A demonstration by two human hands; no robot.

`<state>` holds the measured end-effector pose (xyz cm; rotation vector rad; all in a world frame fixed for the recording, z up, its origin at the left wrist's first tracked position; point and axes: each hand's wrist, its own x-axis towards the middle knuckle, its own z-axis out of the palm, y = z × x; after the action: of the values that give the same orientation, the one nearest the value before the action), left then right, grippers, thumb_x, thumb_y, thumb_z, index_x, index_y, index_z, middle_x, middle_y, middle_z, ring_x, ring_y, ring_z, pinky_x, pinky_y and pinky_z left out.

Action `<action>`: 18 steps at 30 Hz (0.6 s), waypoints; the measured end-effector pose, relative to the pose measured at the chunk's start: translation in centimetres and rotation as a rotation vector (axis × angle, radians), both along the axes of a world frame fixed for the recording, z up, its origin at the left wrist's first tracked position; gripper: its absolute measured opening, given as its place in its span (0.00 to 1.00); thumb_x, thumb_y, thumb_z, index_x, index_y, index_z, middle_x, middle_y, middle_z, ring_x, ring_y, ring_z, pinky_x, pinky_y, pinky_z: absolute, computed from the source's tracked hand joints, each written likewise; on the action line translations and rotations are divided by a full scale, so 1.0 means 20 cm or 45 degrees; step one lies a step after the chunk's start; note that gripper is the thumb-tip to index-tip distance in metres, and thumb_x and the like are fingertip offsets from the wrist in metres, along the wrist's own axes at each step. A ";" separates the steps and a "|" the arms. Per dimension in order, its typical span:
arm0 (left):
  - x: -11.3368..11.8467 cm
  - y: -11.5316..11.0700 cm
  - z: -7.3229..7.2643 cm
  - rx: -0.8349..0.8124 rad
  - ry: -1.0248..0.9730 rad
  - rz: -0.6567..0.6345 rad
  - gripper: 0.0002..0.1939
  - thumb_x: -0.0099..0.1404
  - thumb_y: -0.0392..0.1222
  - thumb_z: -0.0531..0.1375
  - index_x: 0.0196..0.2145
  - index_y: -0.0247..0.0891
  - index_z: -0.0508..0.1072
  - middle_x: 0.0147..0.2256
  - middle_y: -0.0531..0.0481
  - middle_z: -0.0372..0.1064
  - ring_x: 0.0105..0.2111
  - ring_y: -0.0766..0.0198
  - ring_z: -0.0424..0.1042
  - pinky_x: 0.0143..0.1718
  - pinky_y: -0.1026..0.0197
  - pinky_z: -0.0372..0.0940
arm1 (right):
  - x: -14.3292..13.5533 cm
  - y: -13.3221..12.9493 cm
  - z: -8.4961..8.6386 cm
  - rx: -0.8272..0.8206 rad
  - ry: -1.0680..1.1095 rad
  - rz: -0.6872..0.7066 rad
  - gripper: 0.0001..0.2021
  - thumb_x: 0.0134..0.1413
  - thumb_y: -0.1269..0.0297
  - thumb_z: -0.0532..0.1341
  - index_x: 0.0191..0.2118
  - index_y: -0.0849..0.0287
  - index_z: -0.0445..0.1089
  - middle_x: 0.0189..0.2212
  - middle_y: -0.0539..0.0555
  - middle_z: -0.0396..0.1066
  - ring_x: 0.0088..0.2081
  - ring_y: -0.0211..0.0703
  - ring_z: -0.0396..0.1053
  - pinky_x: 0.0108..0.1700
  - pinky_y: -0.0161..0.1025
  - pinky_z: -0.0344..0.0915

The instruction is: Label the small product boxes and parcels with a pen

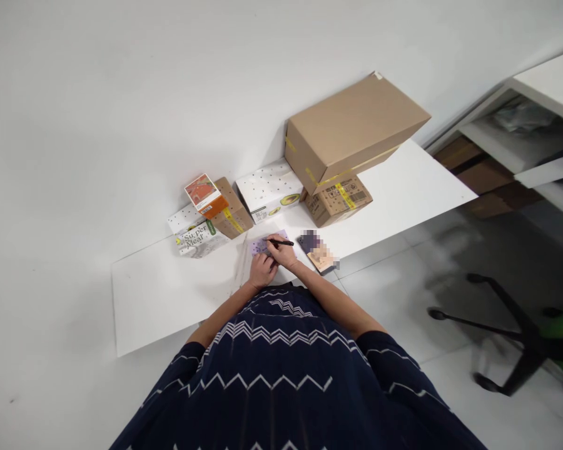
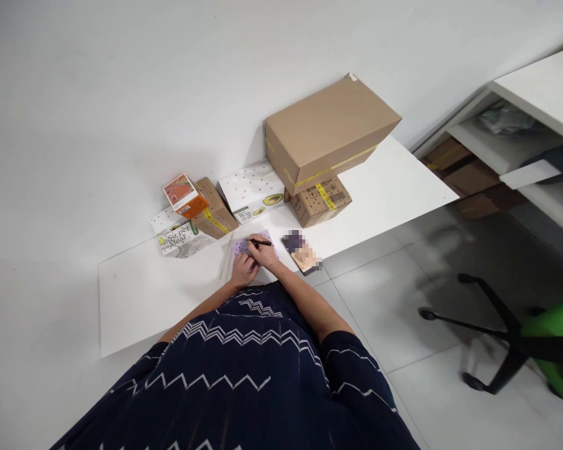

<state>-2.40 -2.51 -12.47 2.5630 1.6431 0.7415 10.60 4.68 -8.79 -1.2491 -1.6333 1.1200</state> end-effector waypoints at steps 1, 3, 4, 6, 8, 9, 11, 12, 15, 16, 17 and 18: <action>0.00 0.00 0.00 0.018 0.000 -0.002 0.12 0.69 0.44 0.55 0.36 0.36 0.76 0.31 0.42 0.68 0.33 0.55 0.65 0.37 0.53 0.60 | 0.00 0.00 0.00 0.007 -0.010 0.006 0.11 0.55 0.62 0.54 0.38 0.58 0.72 0.35 0.55 0.75 0.38 0.46 0.70 0.47 0.43 0.68; 0.00 0.00 0.00 0.026 0.000 0.000 0.12 0.69 0.43 0.55 0.36 0.36 0.76 0.32 0.42 0.68 0.34 0.55 0.65 0.37 0.53 0.59 | 0.00 0.00 0.00 0.023 -0.024 0.018 0.11 0.56 0.62 0.54 0.38 0.58 0.72 0.36 0.55 0.75 0.39 0.46 0.71 0.48 0.43 0.67; 0.00 0.00 0.00 0.013 0.000 0.007 0.12 0.69 0.43 0.55 0.36 0.36 0.76 0.32 0.42 0.68 0.34 0.55 0.65 0.37 0.53 0.60 | 0.00 0.00 0.00 0.031 -0.031 0.025 0.11 0.56 0.62 0.53 0.38 0.58 0.72 0.37 0.55 0.75 0.40 0.46 0.71 0.48 0.43 0.67; 0.00 0.00 0.00 -0.029 0.005 0.016 0.12 0.69 0.44 0.55 0.34 0.37 0.75 0.31 0.42 0.68 0.34 0.54 0.65 0.37 0.53 0.60 | 0.00 0.00 0.00 0.048 -0.046 0.044 0.11 0.57 0.62 0.53 0.38 0.58 0.72 0.36 0.56 0.75 0.40 0.46 0.71 0.48 0.42 0.67; 0.00 0.00 0.00 -0.061 0.013 0.019 0.13 0.69 0.44 0.54 0.33 0.37 0.75 0.31 0.42 0.68 0.34 0.54 0.65 0.37 0.53 0.60 | 0.00 0.00 0.01 0.059 -0.057 0.061 0.11 0.58 0.63 0.53 0.38 0.58 0.72 0.36 0.56 0.75 0.40 0.46 0.72 0.48 0.42 0.67; 0.00 0.01 0.00 -0.072 0.015 0.019 0.13 0.69 0.44 0.54 0.32 0.37 0.75 0.30 0.42 0.67 0.34 0.54 0.65 0.36 0.53 0.59 | 0.00 0.01 0.01 0.060 -0.061 0.065 0.11 0.58 0.63 0.53 0.38 0.58 0.72 0.36 0.56 0.75 0.40 0.46 0.72 0.49 0.42 0.67; 0.00 0.01 0.00 -0.088 0.008 0.019 0.13 0.69 0.44 0.54 0.32 0.37 0.74 0.30 0.42 0.67 0.33 0.54 0.65 0.36 0.53 0.59 | -0.01 0.01 0.01 0.052 -0.065 0.073 0.10 0.58 0.64 0.53 0.38 0.58 0.71 0.37 0.56 0.75 0.41 0.46 0.72 0.49 0.42 0.67; 0.00 0.01 0.00 -0.095 0.002 0.022 0.13 0.69 0.45 0.54 0.32 0.37 0.74 0.30 0.42 0.67 0.33 0.54 0.65 0.37 0.53 0.59 | -0.01 0.01 0.01 0.045 -0.067 0.075 0.10 0.58 0.64 0.53 0.38 0.58 0.71 0.37 0.55 0.75 0.41 0.45 0.72 0.49 0.42 0.67; 0.00 0.00 0.01 -0.109 -0.011 0.024 0.13 0.69 0.45 0.53 0.32 0.37 0.74 0.30 0.42 0.67 0.34 0.55 0.65 0.37 0.52 0.59 | -0.01 0.01 0.00 0.032 -0.065 0.069 0.09 0.57 0.65 0.53 0.37 0.57 0.71 0.37 0.54 0.75 0.41 0.45 0.71 0.49 0.42 0.67; 0.00 0.00 0.01 -0.106 -0.009 0.026 0.13 0.69 0.44 0.53 0.32 0.37 0.74 0.30 0.42 0.67 0.34 0.54 0.65 0.37 0.52 0.59 | -0.01 0.01 0.00 0.035 -0.060 0.059 0.09 0.57 0.65 0.53 0.37 0.57 0.71 0.36 0.55 0.75 0.41 0.45 0.71 0.49 0.42 0.67; 0.00 0.00 0.01 -0.102 -0.004 0.028 0.13 0.69 0.44 0.53 0.33 0.37 0.74 0.30 0.42 0.67 0.34 0.54 0.65 0.37 0.53 0.59 | -0.01 0.01 0.00 0.038 -0.054 0.048 0.09 0.57 0.65 0.53 0.37 0.58 0.71 0.36 0.55 0.75 0.40 0.45 0.71 0.49 0.42 0.67; 0.00 0.00 0.01 -0.095 0.003 0.030 0.13 0.69 0.44 0.53 0.32 0.37 0.74 0.30 0.42 0.67 0.34 0.54 0.65 0.37 0.53 0.59 | -0.01 0.01 0.00 0.042 -0.049 0.038 0.09 0.57 0.65 0.53 0.36 0.58 0.71 0.36 0.55 0.75 0.40 0.46 0.71 0.49 0.43 0.67</action>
<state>-2.44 -2.45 -12.30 2.4996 1.6707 0.6654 10.35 4.88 -8.87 -1.2359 -1.6974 1.0893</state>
